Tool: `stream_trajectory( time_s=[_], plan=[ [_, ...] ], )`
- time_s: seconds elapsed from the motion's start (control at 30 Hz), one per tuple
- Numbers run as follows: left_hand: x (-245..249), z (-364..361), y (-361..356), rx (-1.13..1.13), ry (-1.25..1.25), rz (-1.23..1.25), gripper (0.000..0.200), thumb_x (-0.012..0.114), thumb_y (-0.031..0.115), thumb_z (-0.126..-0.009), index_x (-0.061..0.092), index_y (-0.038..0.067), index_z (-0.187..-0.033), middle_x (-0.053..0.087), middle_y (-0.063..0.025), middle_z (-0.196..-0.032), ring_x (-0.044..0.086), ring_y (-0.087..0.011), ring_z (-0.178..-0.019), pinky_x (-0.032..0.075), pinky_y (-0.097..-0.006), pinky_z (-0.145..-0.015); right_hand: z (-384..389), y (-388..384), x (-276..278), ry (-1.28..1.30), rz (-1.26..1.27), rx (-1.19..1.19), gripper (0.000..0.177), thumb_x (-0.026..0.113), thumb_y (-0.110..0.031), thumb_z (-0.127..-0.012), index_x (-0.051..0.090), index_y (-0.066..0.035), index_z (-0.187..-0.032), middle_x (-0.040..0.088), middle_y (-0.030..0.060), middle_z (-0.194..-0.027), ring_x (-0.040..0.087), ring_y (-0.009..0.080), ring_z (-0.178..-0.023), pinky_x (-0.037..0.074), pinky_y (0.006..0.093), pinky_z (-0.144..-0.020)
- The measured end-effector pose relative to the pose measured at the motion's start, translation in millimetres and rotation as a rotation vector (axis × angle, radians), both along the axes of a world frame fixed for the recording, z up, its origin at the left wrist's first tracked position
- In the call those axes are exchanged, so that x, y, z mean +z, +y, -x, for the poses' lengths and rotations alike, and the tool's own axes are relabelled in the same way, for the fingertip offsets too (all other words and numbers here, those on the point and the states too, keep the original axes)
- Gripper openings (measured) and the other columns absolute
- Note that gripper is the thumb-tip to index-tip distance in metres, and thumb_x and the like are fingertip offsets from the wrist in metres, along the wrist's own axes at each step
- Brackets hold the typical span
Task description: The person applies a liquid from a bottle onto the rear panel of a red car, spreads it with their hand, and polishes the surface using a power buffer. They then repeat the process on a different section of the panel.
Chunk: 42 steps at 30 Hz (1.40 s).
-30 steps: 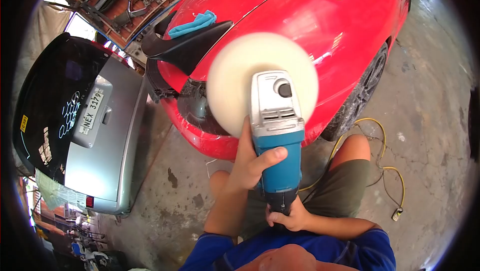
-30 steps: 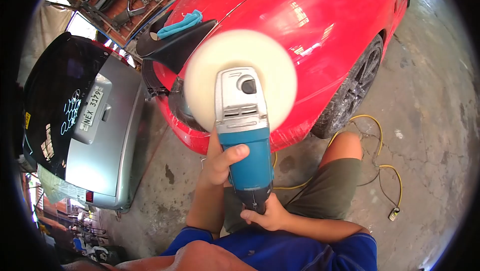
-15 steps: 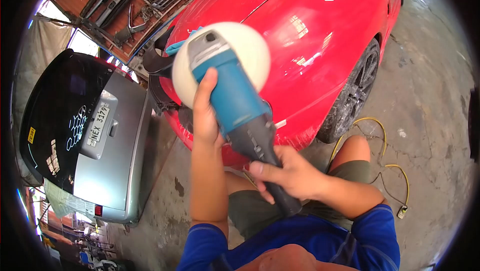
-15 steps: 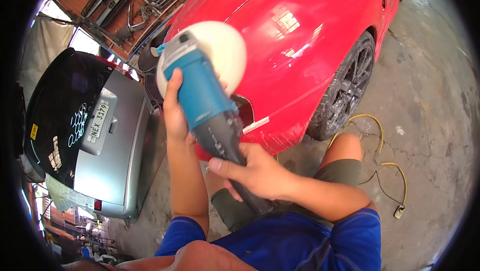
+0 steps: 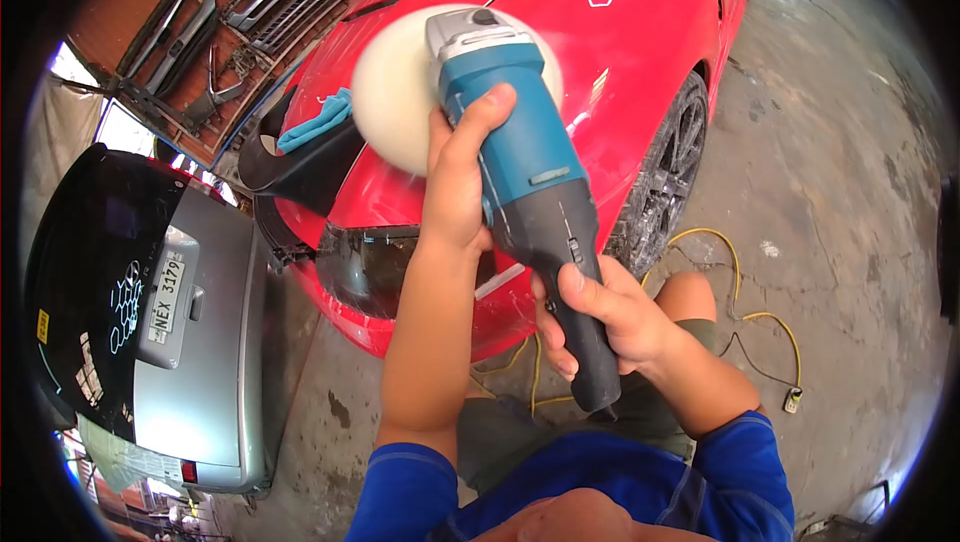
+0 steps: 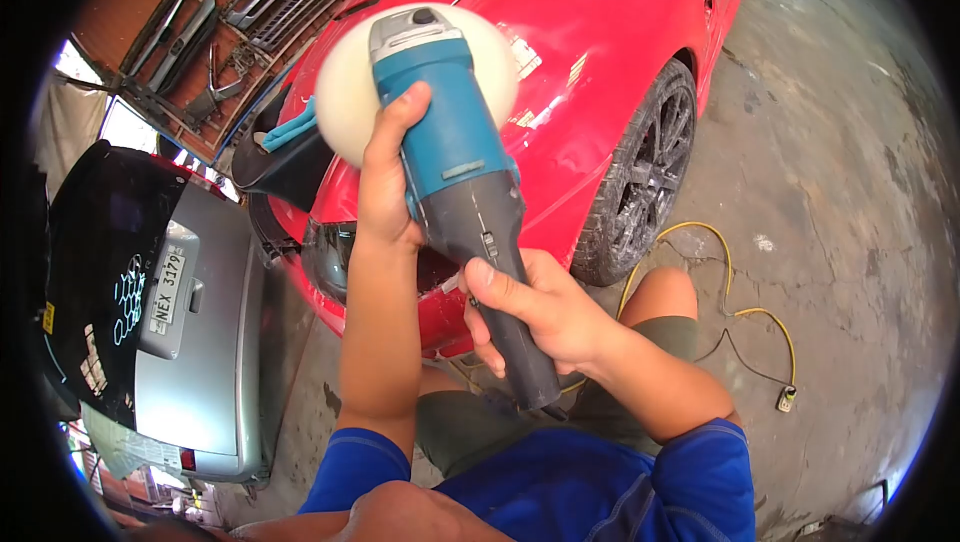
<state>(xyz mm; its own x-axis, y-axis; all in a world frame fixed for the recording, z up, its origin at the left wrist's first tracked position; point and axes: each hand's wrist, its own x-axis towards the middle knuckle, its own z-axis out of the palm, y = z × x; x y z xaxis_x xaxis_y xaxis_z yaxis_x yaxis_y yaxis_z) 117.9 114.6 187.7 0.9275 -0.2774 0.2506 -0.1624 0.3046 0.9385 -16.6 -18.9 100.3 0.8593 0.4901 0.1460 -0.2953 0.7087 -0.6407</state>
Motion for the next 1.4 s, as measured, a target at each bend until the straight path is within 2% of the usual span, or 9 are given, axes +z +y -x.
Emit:
stream_trajectory(
  time_s=[0.07, 0.23, 0.67, 0.73, 0.83, 0.93, 1.03, 1.4],
  plan=[
    [-3.4, 7.1, 12.5, -0.012, 0.007, -0.003, 0.056, 0.071, 0.042, -0.102, 0.058, -0.003, -0.134, 0.073, -0.0173, -0.101, 0.077, -0.0265, -0.079, 0.067, -0.0398, -0.069, 1.2, 5.4, -9.8, -0.029, 0.007, 0.050, 0.053, 0.069, -0.051, -0.107, 0.057, -0.002, -0.122, 0.066, 0.0119, -0.081, 0.065, 0.0230, -0.058, 0.053, 0.0361, -0.054],
    [-10.8, 25.2, 41.1, -0.001, 0.017, -0.010, 0.058, 0.069, 0.043, -0.103, 0.057, -0.003, -0.136, 0.074, -0.0186, -0.100, 0.078, -0.0279, -0.079, 0.067, -0.0410, -0.068, 12.1, 24.6, -15.5, -0.012, -0.001, 0.118, 0.055, 0.076, -0.049, -0.103, 0.056, -0.002, -0.122, 0.067, 0.0122, -0.082, 0.067, 0.0229, -0.059, 0.054, 0.0358, -0.055],
    [-30.5, 62.3, 103.2, 0.086, 0.028, -0.009, 0.069, 0.066, 0.053, -0.102, 0.058, -0.007, -0.135, 0.075, -0.0225, -0.105, 0.078, -0.0284, -0.085, 0.068, -0.0416, -0.074, 34.2, 62.6, -18.5, -0.012, 0.094, 0.214, 0.047, 0.076, -0.044, -0.105, 0.059, -0.002, -0.118, 0.069, 0.0130, -0.081, 0.067, 0.0206, -0.062, 0.053, 0.0334, -0.058],
    [-31.4, 67.4, 111.1, 0.087, 0.018, -0.009, 0.071, 0.066, 0.054, -0.101, 0.058, -0.007, -0.136, 0.075, -0.0231, -0.107, 0.078, -0.0289, -0.087, 0.068, -0.0419, -0.075, 36.6, 68.1, -18.4, -0.010, 0.099, 0.232, 0.045, 0.076, -0.041, -0.105, 0.059, -0.002, -0.118, 0.069, 0.0126, -0.080, 0.066, 0.0201, -0.063, 0.053, 0.0333, -0.059],
    [-30.6, 77.6, 119.7, 0.122, -0.001, -0.014, 0.073, 0.065, 0.053, -0.101, 0.057, -0.009, -0.139, 0.073, -0.0235, -0.113, 0.078, -0.0299, -0.091, 0.068, -0.0422, -0.076, 41.6, 78.8, -18.6, -0.005, 0.083, 0.243, 0.037, 0.071, -0.037, -0.109, 0.061, -0.001, -0.115, 0.065, 0.0070, -0.077, 0.065, 0.0148, -0.062, 0.052, 0.0314, -0.055],
    [-32.0, 90.4, 128.7, 0.182, -0.003, -0.010, 0.075, 0.064, 0.053, -0.101, 0.055, -0.010, -0.141, 0.072, -0.0236, -0.119, 0.078, -0.0308, -0.096, 0.069, -0.0429, -0.076, 45.6, 85.3, -16.9, -0.025, 0.150, 0.264, 0.039, 0.072, -0.038, -0.109, 0.060, -0.001, -0.116, 0.064, 0.0067, -0.077, 0.064, 0.0145, -0.062, 0.052, 0.0311, -0.055],
    [-38.4, 99.9, 145.5, 0.193, 0.000, 0.000, 0.076, 0.063, 0.053, -0.101, 0.054, -0.010, -0.142, 0.070, -0.0238, -0.123, 0.077, -0.0317, -0.100, 0.069, -0.0440, -0.076, 48.3, 94.7, -23.2, -0.028, 0.190, 0.334, 0.039, 0.073, -0.036, -0.108, 0.057, -0.002, -0.119, 0.069, 0.0123, -0.078, 0.066, 0.0178, -0.063, 0.051, 0.0314, -0.059],
    [-62.0, 140.7, 189.6, 0.324, 0.022, 0.036, 0.078, 0.060, 0.054, -0.103, 0.048, -0.009, -0.148, 0.067, -0.0244, -0.130, 0.076, -0.0346, -0.105, 0.069, -0.0468, -0.078, 60.2, 129.9, -41.3, -0.118, 0.194, 0.422, 0.032, 0.071, -0.028, -0.109, 0.057, -0.001, -0.117, 0.061, 0.0060, -0.082, 0.063, 0.0151, -0.064, 0.051, 0.0307, -0.058]
  ],
)
